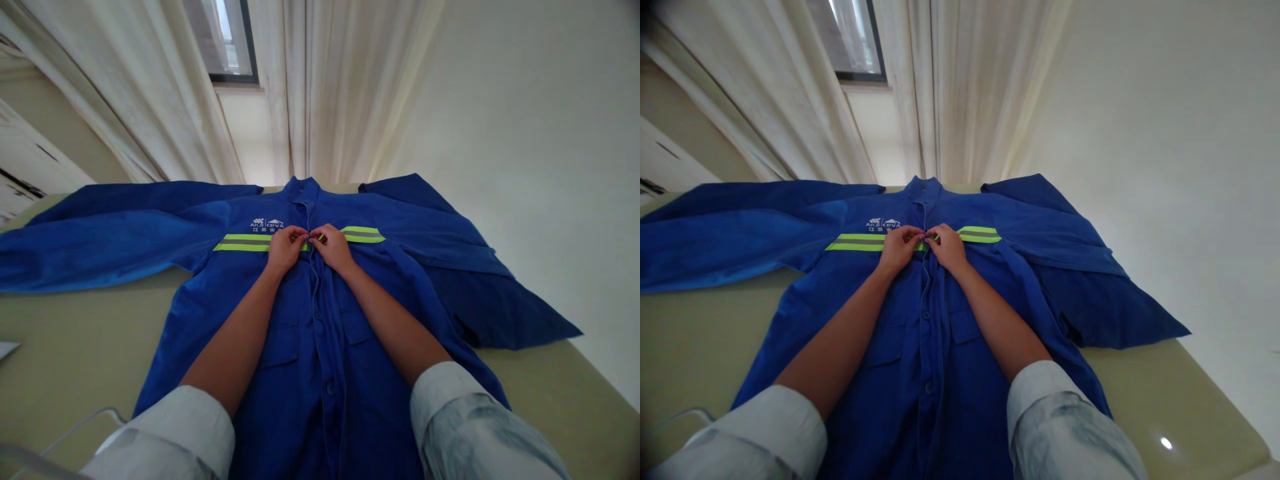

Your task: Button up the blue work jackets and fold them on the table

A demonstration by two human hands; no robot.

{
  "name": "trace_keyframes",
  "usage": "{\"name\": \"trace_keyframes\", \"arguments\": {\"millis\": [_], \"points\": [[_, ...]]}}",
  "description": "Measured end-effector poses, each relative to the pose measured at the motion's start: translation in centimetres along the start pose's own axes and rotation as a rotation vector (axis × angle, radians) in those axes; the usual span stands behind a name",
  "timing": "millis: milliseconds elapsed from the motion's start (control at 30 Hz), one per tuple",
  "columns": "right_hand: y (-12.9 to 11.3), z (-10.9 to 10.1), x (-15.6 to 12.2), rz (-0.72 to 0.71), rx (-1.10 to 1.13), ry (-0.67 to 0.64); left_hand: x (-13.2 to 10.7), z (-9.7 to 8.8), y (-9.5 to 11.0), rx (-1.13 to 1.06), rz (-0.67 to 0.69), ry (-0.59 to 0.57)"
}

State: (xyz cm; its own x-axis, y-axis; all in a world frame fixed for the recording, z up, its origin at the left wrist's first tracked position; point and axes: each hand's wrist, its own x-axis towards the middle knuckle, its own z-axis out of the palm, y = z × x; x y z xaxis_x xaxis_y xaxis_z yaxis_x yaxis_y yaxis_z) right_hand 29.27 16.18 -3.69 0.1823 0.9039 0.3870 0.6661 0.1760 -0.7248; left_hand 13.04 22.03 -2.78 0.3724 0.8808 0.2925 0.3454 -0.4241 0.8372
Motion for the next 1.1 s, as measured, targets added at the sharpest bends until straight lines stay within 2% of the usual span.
{"name": "trace_keyframes", "arguments": {"millis": [200, 467, 800, 1100], "points": [[0.0, -0.1, 0.1, 0.003, 0.028, -0.013, 0.0, -0.1, 0.0, -0.030, -0.001, -0.014], [-1.3, -0.2, -0.5, -0.043, -0.218, 0.002, 0.2, -0.1, -0.1, -0.132, -0.022, -0.034], [-0.7, -0.3, -0.2, -0.051, -0.107, 0.009, 0.6, -0.1, -0.5, -0.184, -0.045, -0.024], [-0.1, 0.0, -0.2, -0.057, -0.070, 0.026, 0.6, 0.1, -0.6, -0.053, 0.018, -0.017]]}}
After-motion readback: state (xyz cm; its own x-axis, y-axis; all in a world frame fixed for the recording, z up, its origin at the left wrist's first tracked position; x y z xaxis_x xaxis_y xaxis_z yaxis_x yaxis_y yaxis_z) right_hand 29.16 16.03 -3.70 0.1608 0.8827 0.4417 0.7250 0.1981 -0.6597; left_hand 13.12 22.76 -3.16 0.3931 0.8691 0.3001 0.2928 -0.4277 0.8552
